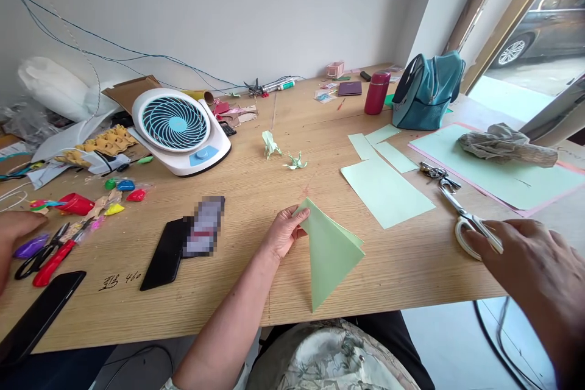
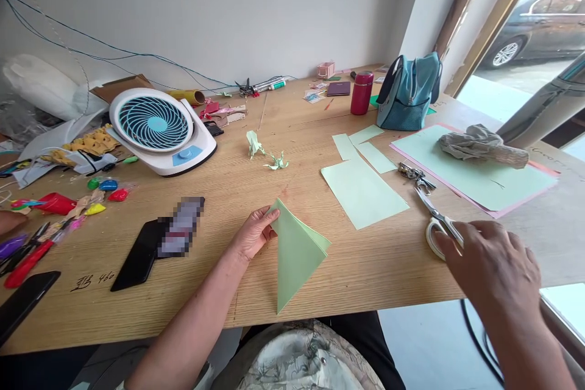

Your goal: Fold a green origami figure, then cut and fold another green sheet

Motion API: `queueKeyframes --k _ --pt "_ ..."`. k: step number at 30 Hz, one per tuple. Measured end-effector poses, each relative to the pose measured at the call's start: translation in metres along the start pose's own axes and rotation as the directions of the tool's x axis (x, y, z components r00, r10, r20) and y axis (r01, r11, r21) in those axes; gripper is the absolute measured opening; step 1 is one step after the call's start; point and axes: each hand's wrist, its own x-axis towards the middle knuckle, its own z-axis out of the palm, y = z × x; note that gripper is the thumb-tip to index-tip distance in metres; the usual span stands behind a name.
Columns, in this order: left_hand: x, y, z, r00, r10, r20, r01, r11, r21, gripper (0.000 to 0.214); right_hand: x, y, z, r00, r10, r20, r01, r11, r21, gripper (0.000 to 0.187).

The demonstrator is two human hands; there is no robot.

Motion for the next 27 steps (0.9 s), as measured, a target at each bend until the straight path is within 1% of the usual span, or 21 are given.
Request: queueKeyframes --k 1,2,3,4,5,7,9,10,13,15,17,19,21,24,27 --pt "0.000 0.000 0.000 1.000 0.000 0.002 0.000 1.000 0.001 0.038 -0.006 -0.013 0.005 1.000 -0.001 -0.005 0.001 0.999 -0.052 0.041" --pt "0.000 0.000 0.000 1.000 0.001 0.005 -0.001 1.000 0.001 0.037 -0.012 -0.029 0.011 1.000 0.004 0.009 -0.004 1.000 0.007 0.042" --pt "0.000 0.000 0.000 1.000 0.002 0.007 -0.002 1.000 0.003 0.037 -0.017 -0.047 0.018 0.992 -0.009 0.126 -0.012 0.986 0.165 0.041" --pt "0.000 0.000 0.000 1.000 0.005 0.010 -0.005 1.000 0.005 0.037 -0.022 -0.066 0.025 0.957 -0.061 0.284 -0.035 0.947 0.319 0.041" --pt "-0.001 0.000 0.000 1.000 0.008 0.012 -0.008 1.000 0.007 0.036 -0.026 -0.085 0.033 0.917 -0.115 0.383 -0.055 0.913 0.405 0.042" --pt "-0.002 0.000 -0.001 1.000 0.015 0.017 -0.015 1.000 0.015 0.037 -0.031 -0.117 0.048 0.883 -0.199 0.425 -0.034 0.876 0.481 0.044" --pt "-0.003 0.002 -0.001 0.999 0.024 0.027 -0.024 0.999 0.025 0.037 -0.032 -0.137 0.059 0.848 -0.265 0.459 0.030 0.889 0.457 0.034" --pt "-0.003 0.003 0.000 0.999 0.027 0.033 -0.028 0.999 0.032 0.037 -0.032 -0.141 0.063 0.860 -0.253 0.443 0.048 0.905 0.423 0.035" --pt "-0.003 0.005 0.001 0.998 0.035 0.059 -0.038 0.998 0.057 0.036 -0.027 -0.140 0.068 0.906 -0.217 0.363 0.078 0.930 0.360 0.033" --pt "-0.003 0.005 0.002 0.997 0.040 0.061 -0.046 0.994 0.095 0.036 -0.020 -0.132 0.067 0.922 -0.198 0.333 0.077 0.936 0.342 0.029" --pt "-0.001 0.005 0.002 0.998 0.055 0.037 -0.060 0.988 0.141 0.037 -0.008 -0.123 0.065 0.929 -0.176 0.327 0.061 0.941 0.334 0.028" --pt "0.000 0.005 0.001 0.998 0.068 0.000 -0.067 0.984 0.162 0.039 0.010 -0.112 0.065 0.941 -0.138 0.309 0.029 0.943 0.333 0.029" --pt "0.001 0.006 -0.001 0.997 0.071 -0.029 -0.066 0.986 0.150 0.039 0.031 -0.099 0.067 0.949 -0.087 0.303 -0.025 0.937 0.347 0.031" --pt "0.002 0.007 -0.004 0.997 0.068 -0.046 -0.061 0.990 0.123 0.036 0.066 -0.077 0.075 0.944 -0.009 0.330 -0.130 0.908 0.397 0.033" --pt "0.004 0.007 -0.006 0.997 0.066 -0.047 -0.061 0.993 0.096 0.035 0.101 -0.057 0.086 0.936 0.072 0.346 -0.233 0.861 0.453 0.036"
